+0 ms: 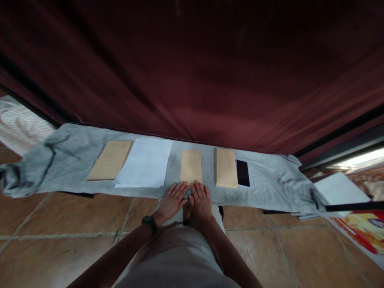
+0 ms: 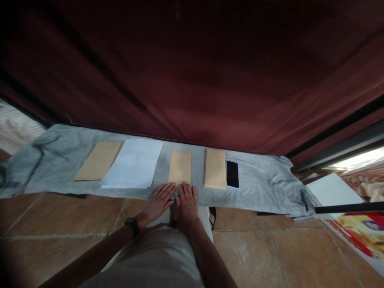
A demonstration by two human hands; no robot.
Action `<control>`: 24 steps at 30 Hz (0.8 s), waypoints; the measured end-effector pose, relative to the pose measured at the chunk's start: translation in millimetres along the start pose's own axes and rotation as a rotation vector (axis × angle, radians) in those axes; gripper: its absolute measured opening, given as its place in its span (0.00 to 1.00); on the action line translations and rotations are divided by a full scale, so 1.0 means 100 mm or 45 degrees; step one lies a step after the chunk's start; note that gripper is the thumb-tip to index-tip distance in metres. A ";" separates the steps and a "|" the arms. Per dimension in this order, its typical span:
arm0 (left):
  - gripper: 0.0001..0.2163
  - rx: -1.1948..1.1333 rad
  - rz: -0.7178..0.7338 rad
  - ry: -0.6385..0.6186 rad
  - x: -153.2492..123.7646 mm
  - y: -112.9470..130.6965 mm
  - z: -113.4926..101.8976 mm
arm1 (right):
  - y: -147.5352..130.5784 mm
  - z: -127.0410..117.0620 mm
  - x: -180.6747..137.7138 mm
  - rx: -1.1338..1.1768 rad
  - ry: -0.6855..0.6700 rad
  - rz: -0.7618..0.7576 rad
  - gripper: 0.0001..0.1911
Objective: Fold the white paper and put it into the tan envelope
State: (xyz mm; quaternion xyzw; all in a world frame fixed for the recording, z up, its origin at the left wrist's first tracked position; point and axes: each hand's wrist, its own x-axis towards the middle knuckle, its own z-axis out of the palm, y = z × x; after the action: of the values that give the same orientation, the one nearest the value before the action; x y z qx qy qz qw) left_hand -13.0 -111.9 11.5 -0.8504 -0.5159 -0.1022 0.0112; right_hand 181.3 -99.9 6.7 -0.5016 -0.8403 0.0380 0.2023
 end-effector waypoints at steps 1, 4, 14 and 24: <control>0.25 -0.003 -0.003 -0.005 0.00 0.01 -0.01 | 0.00 -0.02 -0.02 -0.003 0.010 0.020 0.27; 0.25 -0.007 -0.008 -0.007 0.00 0.03 -0.03 | 0.05 -0.07 -0.10 -0.010 0.033 0.094 0.27; 0.26 0.030 -0.038 -0.076 0.00 0.10 -0.08 | 0.00 -0.10 -0.01 0.000 -0.015 0.034 0.26; 0.28 -0.007 -0.077 -0.040 -0.06 0.09 -0.08 | 0.15 -0.13 -0.04 -0.024 -0.048 -0.007 0.27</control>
State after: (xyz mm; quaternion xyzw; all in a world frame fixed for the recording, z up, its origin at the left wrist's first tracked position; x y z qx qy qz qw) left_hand -9.3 -122.6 18.5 -0.8360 -0.5412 -0.0906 -0.0022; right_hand 200.4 -98.0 13.4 -0.5004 -0.8456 0.0390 0.1817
